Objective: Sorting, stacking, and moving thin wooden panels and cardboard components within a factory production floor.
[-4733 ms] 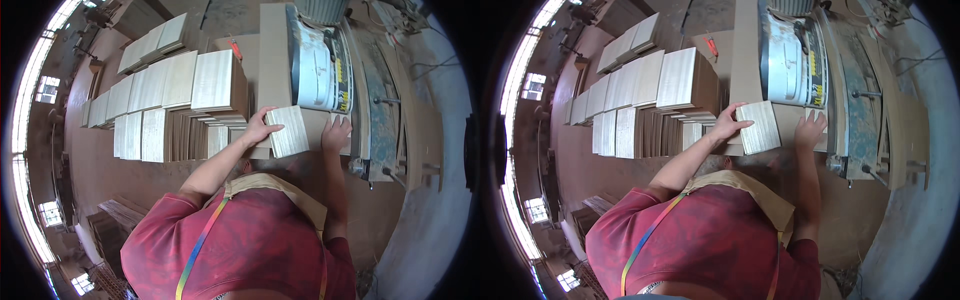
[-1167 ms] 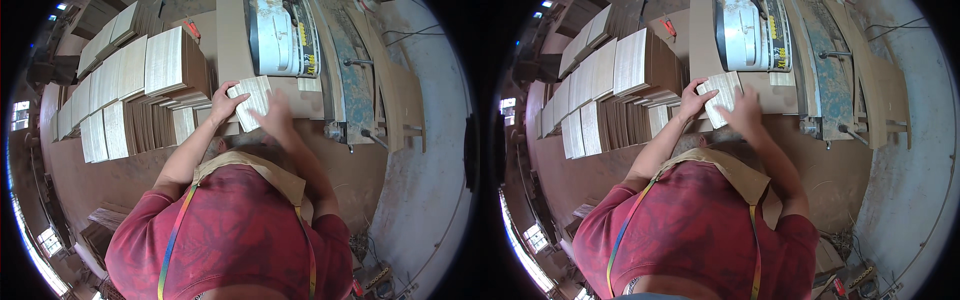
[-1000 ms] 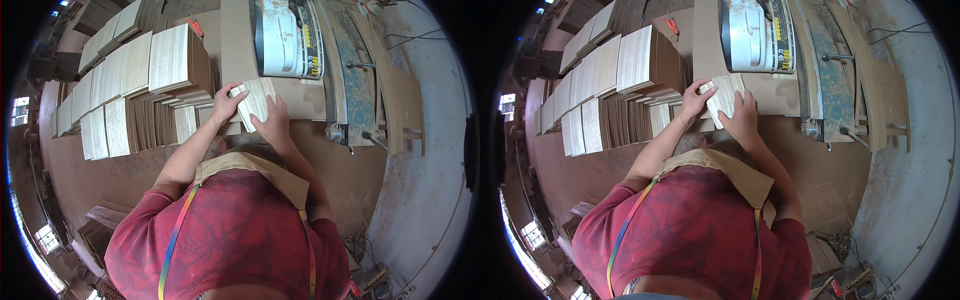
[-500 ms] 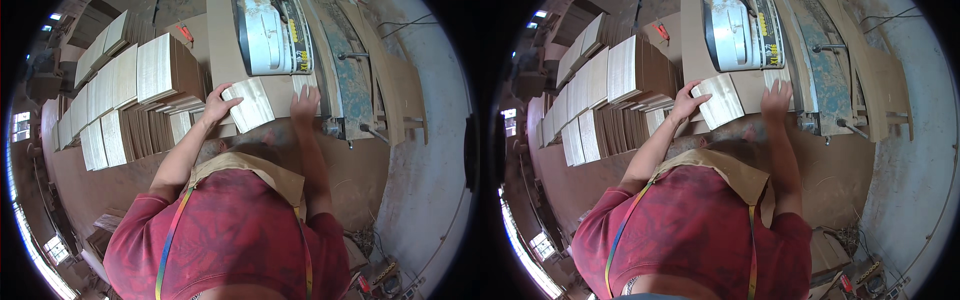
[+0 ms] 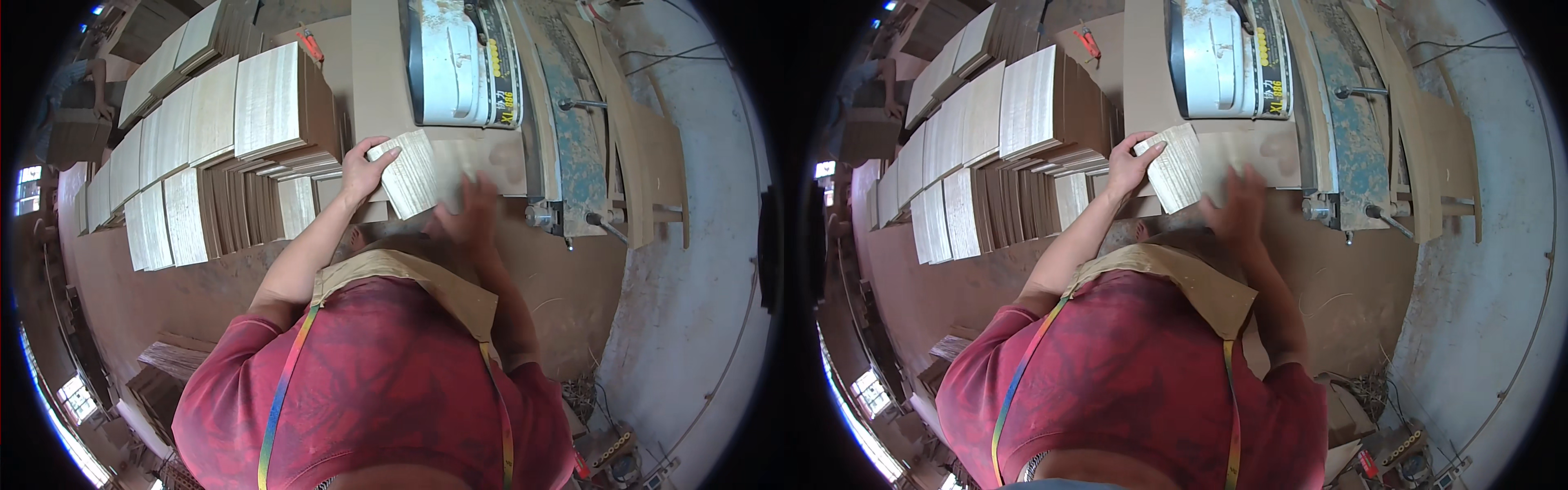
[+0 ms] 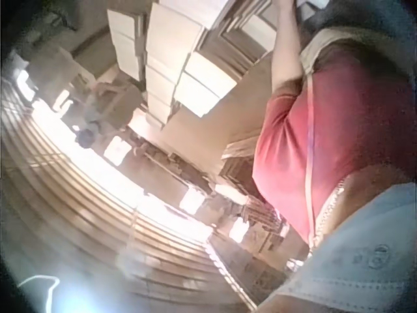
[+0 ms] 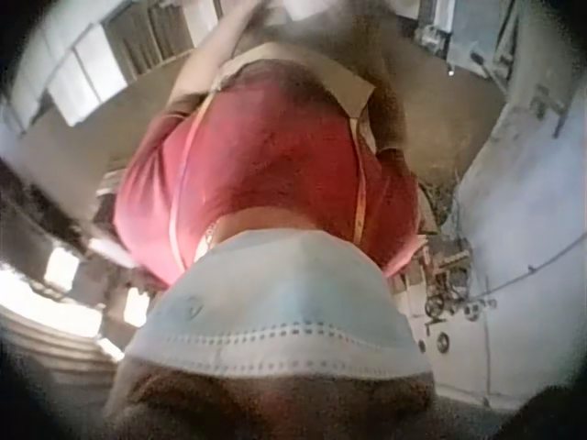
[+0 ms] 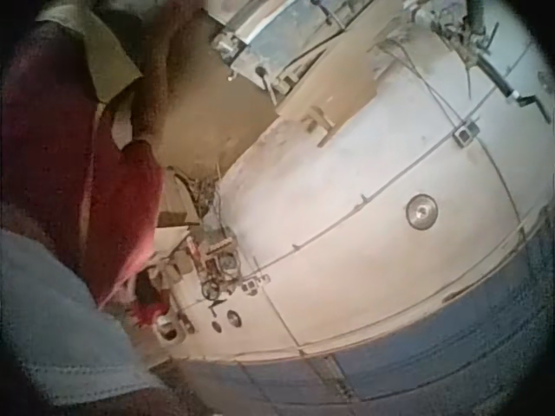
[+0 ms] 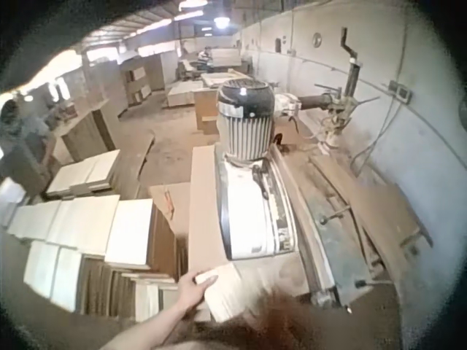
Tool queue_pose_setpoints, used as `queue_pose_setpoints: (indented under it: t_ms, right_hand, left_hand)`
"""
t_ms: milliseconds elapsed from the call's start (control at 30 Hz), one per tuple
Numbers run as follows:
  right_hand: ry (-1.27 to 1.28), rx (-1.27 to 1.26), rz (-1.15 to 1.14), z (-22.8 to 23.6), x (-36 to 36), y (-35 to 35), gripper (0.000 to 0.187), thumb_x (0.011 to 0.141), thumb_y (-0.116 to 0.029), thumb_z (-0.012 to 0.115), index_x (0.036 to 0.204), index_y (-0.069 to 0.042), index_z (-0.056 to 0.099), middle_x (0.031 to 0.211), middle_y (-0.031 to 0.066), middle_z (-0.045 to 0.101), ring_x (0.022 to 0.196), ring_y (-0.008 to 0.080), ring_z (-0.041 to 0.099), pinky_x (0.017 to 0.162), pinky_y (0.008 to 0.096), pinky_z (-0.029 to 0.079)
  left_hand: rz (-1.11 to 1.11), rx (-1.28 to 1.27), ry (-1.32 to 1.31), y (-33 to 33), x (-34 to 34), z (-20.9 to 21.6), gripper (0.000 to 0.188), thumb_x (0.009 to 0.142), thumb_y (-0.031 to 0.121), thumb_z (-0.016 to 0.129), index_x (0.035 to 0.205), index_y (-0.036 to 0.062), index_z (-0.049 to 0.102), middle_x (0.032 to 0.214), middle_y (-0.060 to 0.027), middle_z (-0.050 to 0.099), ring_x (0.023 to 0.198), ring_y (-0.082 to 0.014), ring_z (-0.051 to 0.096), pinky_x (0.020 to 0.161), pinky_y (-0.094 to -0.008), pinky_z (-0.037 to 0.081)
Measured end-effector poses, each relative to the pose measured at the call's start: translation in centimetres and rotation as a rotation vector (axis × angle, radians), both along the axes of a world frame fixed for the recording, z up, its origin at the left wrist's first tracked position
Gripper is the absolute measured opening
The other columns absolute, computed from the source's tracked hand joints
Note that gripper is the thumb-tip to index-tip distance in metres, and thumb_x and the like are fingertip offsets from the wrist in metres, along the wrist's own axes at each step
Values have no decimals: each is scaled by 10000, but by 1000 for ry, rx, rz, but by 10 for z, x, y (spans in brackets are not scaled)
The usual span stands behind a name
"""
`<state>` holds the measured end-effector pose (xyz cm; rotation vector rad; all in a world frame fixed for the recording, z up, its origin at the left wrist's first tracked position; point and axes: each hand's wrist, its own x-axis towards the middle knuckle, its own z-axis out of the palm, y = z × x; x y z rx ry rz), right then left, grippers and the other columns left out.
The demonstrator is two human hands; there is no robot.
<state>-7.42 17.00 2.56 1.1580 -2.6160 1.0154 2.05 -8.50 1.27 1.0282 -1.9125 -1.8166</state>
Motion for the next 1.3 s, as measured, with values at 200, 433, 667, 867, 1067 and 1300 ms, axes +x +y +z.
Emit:
queue_pose_setpoints:
  t_ms: [200,433,667,867,1067,1300]
  right_hand:
    - [195,169,-253,-47,-56,34,589,879,-200,793,1402,14,626,1448,270,561,1286,486,545,1081,543,490]
    - [249,26,-338,-67,-115,-38,518,908,-226,795,1338,40,686,1429,268,594,1330,474,565,1102,521,507]
    - [-6,51,74,-3,9,-49,750,818,-342,876,1409,36,608,1398,314,573,1174,474,595,984,529,538]
    - [-69,96,-218,-14,-14,28,743,843,-267,812,1478,21,556,1444,318,553,1299,504,555,1060,558,511]
    - [231,111,-274,-67,-82,16,662,885,-241,774,1463,20,583,1444,320,557,1366,506,523,1079,566,508]
    - [309,-111,-140,-43,-58,-60,538,883,-258,791,1325,25,670,1413,301,576,1211,484,598,983,561,542]
  left_hand:
    - [-142,62,188,-15,18,-10,473,911,124,873,1347,21,721,1130,-118,778,933,-208,732,863,-323,613]
    - [-89,129,15,0,1,18,401,939,68,838,1321,13,732,1135,-114,769,952,-185,716,865,-292,603]
    - [-23,-16,-71,13,-7,18,401,939,79,830,1322,10,733,1176,-131,771,941,-203,732,843,-307,612]
    - [-35,92,31,3,9,12,431,931,58,837,1343,3,721,1151,-134,771,931,-188,724,834,-301,609]
    - [-168,409,220,-15,20,27,478,915,32,849,1368,-6,702,1143,-145,762,934,-179,710,835,-295,605]
    - [-59,202,64,-7,6,12,496,911,11,850,1379,-16,689,1088,-125,758,897,-155,698,806,-248,593]
